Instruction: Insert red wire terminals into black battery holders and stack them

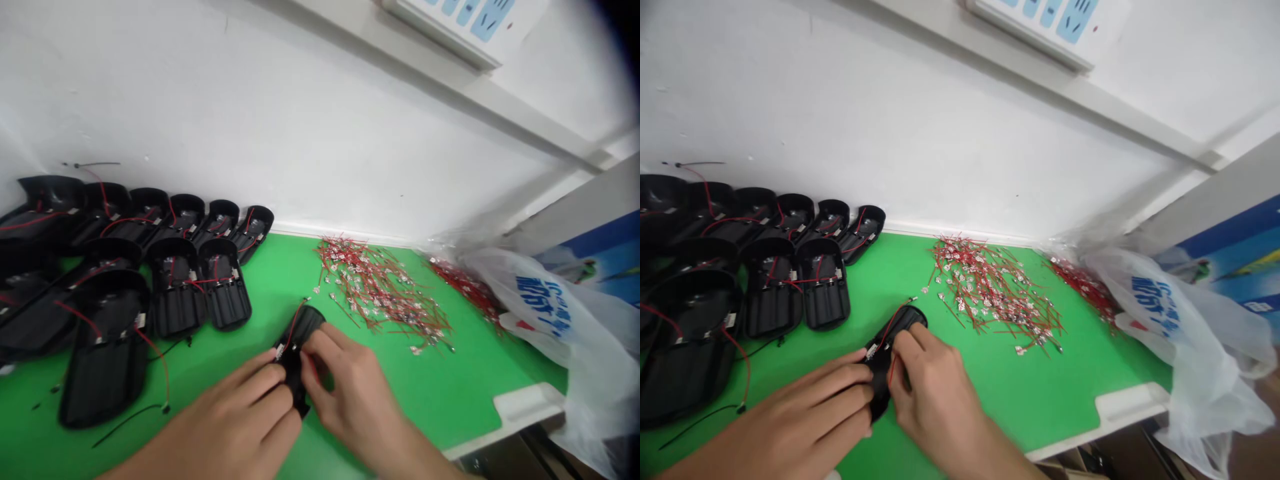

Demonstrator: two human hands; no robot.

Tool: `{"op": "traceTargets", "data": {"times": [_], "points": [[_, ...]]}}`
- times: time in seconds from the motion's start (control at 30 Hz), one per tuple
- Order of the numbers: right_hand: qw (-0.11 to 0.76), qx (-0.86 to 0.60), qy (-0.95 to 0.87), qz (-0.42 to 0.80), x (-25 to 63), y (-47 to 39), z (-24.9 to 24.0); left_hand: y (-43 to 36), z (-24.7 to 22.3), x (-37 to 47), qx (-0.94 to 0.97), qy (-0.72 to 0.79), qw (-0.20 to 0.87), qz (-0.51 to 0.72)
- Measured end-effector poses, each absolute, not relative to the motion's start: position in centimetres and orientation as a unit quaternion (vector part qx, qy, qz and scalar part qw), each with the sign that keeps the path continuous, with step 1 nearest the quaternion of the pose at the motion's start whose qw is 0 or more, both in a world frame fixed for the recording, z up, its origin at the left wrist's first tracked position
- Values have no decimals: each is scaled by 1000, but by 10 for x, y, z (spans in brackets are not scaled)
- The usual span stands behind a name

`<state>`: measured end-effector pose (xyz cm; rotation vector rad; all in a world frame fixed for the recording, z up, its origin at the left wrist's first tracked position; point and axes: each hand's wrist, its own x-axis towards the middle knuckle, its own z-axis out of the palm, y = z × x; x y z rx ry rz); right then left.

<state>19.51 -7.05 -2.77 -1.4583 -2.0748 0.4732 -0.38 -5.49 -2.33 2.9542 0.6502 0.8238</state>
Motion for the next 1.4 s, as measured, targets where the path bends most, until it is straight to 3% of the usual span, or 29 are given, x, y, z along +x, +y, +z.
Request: {"op": "traceTargets", "data": {"times": [0.33, 0.67, 0.9, 1.1, 1.4], "points": [[147, -453, -864, 164, 197, -3, 4, -19, -19, -17, 928, 301, -61, 211], [129, -472, -838, 242, 207, -5, -2, -27, -31, -15, 890, 389, 97, 217], [164, -447, -844, 247, 210, -12, -9, -26, -29, -14, 878, 403, 112, 234], [278, -482, -799, 229, 210, -17, -16, -29, -22, -13, 876, 404, 142, 221], [230, -482, -815, 225, 210, -15, -24, -28, -20, -14, 874, 424, 136, 197]]}}
